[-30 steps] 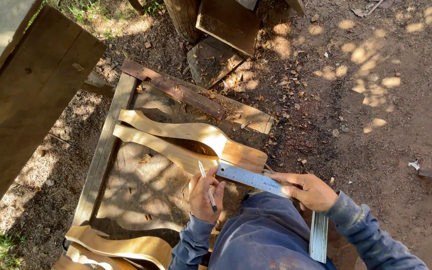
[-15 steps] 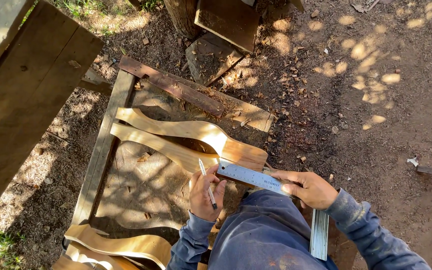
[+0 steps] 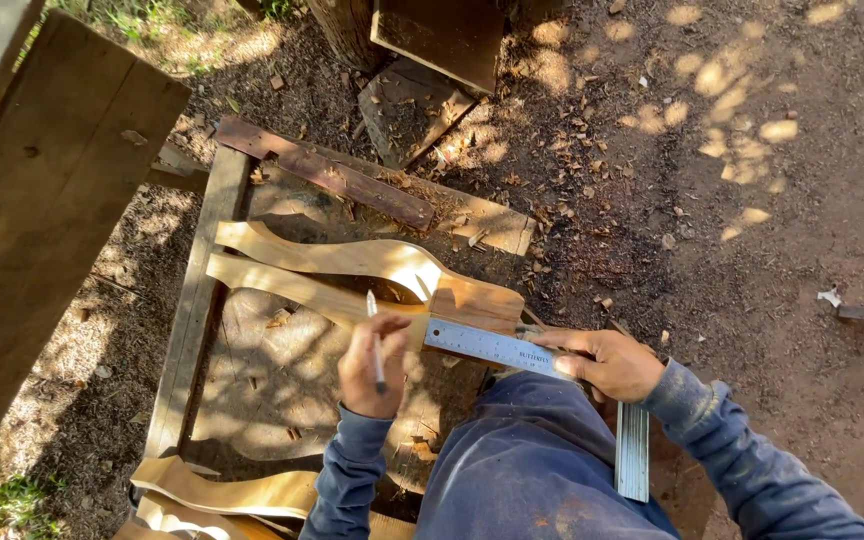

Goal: Measuring and marking wooden furniture legs with a square and pencil for precision cutting or assembly.

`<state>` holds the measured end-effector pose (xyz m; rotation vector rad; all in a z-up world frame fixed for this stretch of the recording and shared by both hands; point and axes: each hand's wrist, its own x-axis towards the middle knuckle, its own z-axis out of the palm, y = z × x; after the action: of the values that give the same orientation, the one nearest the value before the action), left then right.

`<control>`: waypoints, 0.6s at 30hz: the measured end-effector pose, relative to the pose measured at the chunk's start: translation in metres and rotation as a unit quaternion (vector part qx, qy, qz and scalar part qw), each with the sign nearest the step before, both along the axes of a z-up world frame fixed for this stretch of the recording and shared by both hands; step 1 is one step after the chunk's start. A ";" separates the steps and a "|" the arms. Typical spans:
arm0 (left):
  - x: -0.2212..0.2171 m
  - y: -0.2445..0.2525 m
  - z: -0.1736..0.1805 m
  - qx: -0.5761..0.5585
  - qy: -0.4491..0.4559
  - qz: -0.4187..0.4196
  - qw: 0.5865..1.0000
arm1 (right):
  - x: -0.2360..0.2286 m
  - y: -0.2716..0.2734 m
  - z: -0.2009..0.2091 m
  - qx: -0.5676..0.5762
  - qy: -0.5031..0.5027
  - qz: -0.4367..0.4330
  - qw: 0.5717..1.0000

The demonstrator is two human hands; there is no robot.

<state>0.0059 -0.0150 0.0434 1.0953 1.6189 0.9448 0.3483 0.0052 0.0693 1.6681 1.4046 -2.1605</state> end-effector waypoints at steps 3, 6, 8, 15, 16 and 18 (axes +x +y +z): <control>0.009 -0.001 0.002 0.172 0.122 -0.129 0.969 | 0.002 -0.001 -0.006 -0.026 -0.009 -0.001 1.000; 0.016 -0.014 -0.005 0.204 0.164 -0.149 0.954 | 0.004 -0.003 -0.010 -0.035 -0.018 0.011 0.999; 0.024 -0.014 0.002 0.288 0.254 -0.184 0.905 | 0.004 -0.003 -0.014 -0.032 -0.001 0.011 0.999; 0.021 -0.021 -0.016 0.302 0.293 -0.229 0.878 | 0.011 -0.012 -0.048 0.014 0.086 -0.021 0.996; 0.022 -0.021 -0.019 0.304 0.295 -0.233 0.875 | 0.009 -0.010 -0.051 -0.023 0.061 -0.014 0.998; 0.024 -0.020 -0.023 0.307 0.296 -0.239 0.872 | 0.007 -0.010 -0.058 -0.061 0.036 -0.010 0.997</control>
<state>0.0296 -0.0354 0.0209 2.2906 1.3904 0.8384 0.3555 -0.0047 0.0111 1.5837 1.2485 -2.2885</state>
